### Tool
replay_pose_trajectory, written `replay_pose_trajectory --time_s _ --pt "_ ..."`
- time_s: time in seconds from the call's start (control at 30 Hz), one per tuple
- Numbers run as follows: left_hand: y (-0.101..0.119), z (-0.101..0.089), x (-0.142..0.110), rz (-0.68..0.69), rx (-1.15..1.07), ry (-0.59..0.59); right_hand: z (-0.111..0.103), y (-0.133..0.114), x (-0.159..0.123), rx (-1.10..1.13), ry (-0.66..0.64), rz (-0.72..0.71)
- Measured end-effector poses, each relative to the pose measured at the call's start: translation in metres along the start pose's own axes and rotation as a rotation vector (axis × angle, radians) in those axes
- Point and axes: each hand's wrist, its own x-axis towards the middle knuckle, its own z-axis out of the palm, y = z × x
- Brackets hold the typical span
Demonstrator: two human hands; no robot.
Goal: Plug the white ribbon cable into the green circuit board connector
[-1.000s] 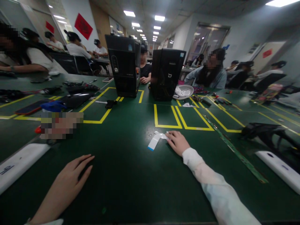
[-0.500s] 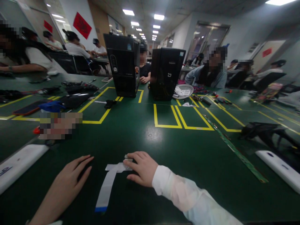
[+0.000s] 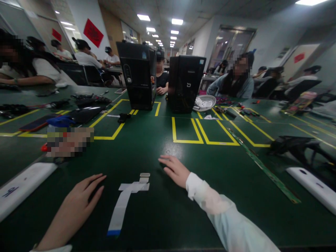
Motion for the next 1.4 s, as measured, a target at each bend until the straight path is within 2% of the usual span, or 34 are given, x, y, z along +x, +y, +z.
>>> replay_pose_trajectory --time_s 0.03,0.1,0.23,0.3,0.4,0.5,0.6,0.73,0.9,1.03,1.2,1.3,1.4 --pt "0.0 0.0 0.0 0.001 -0.002 0.001 -0.01 0.019 -0.003 -0.087 0.035 0.081" --pt "-0.001 0.001 0.0 0.008 -0.003 0.005 -0.036 0.057 -0.013 -0.328 0.1 0.384" --pt "-0.006 0.005 0.0 0.022 0.001 -0.003 -0.099 0.112 -0.055 -0.514 0.297 0.758" --pt "-0.007 0.006 0.0 0.016 0.003 -0.009 -0.123 0.125 -0.082 -0.586 0.385 0.967" --pt "-0.007 0.006 -0.001 0.01 -0.001 -0.006 -0.141 0.133 -0.116 -0.64 0.456 1.272" --pt "-0.006 0.005 0.0 0.001 -0.003 -0.009 -0.147 0.136 -0.136 -0.641 0.445 1.429" --pt "-0.004 0.005 0.0 -0.012 -0.009 -0.013 -0.15 0.137 -0.146 -0.623 0.374 1.424" --pt "-0.004 0.004 0.0 -0.018 -0.01 -0.023 -0.151 0.14 -0.153 -0.637 0.297 1.335" --pt "-0.008 0.005 -0.001 -0.019 0.008 -0.031 -0.137 0.138 -0.166 -0.719 0.261 1.162" --pt "-0.008 0.006 -0.001 -0.006 0.013 -0.025 -0.121 0.12 -0.184 -0.742 0.212 0.933" --pt "-0.008 0.006 0.0 0.03 0.01 -0.004 -0.108 0.085 -0.206 -0.626 0.188 0.695" --pt "-0.01 0.007 -0.001 0.035 0.018 0.002 -0.105 0.07 -0.215 -0.575 0.196 0.63" --pt "-0.01 0.007 -0.002 0.03 0.024 -0.016 -0.107 0.066 -0.227 -0.624 0.284 0.64"
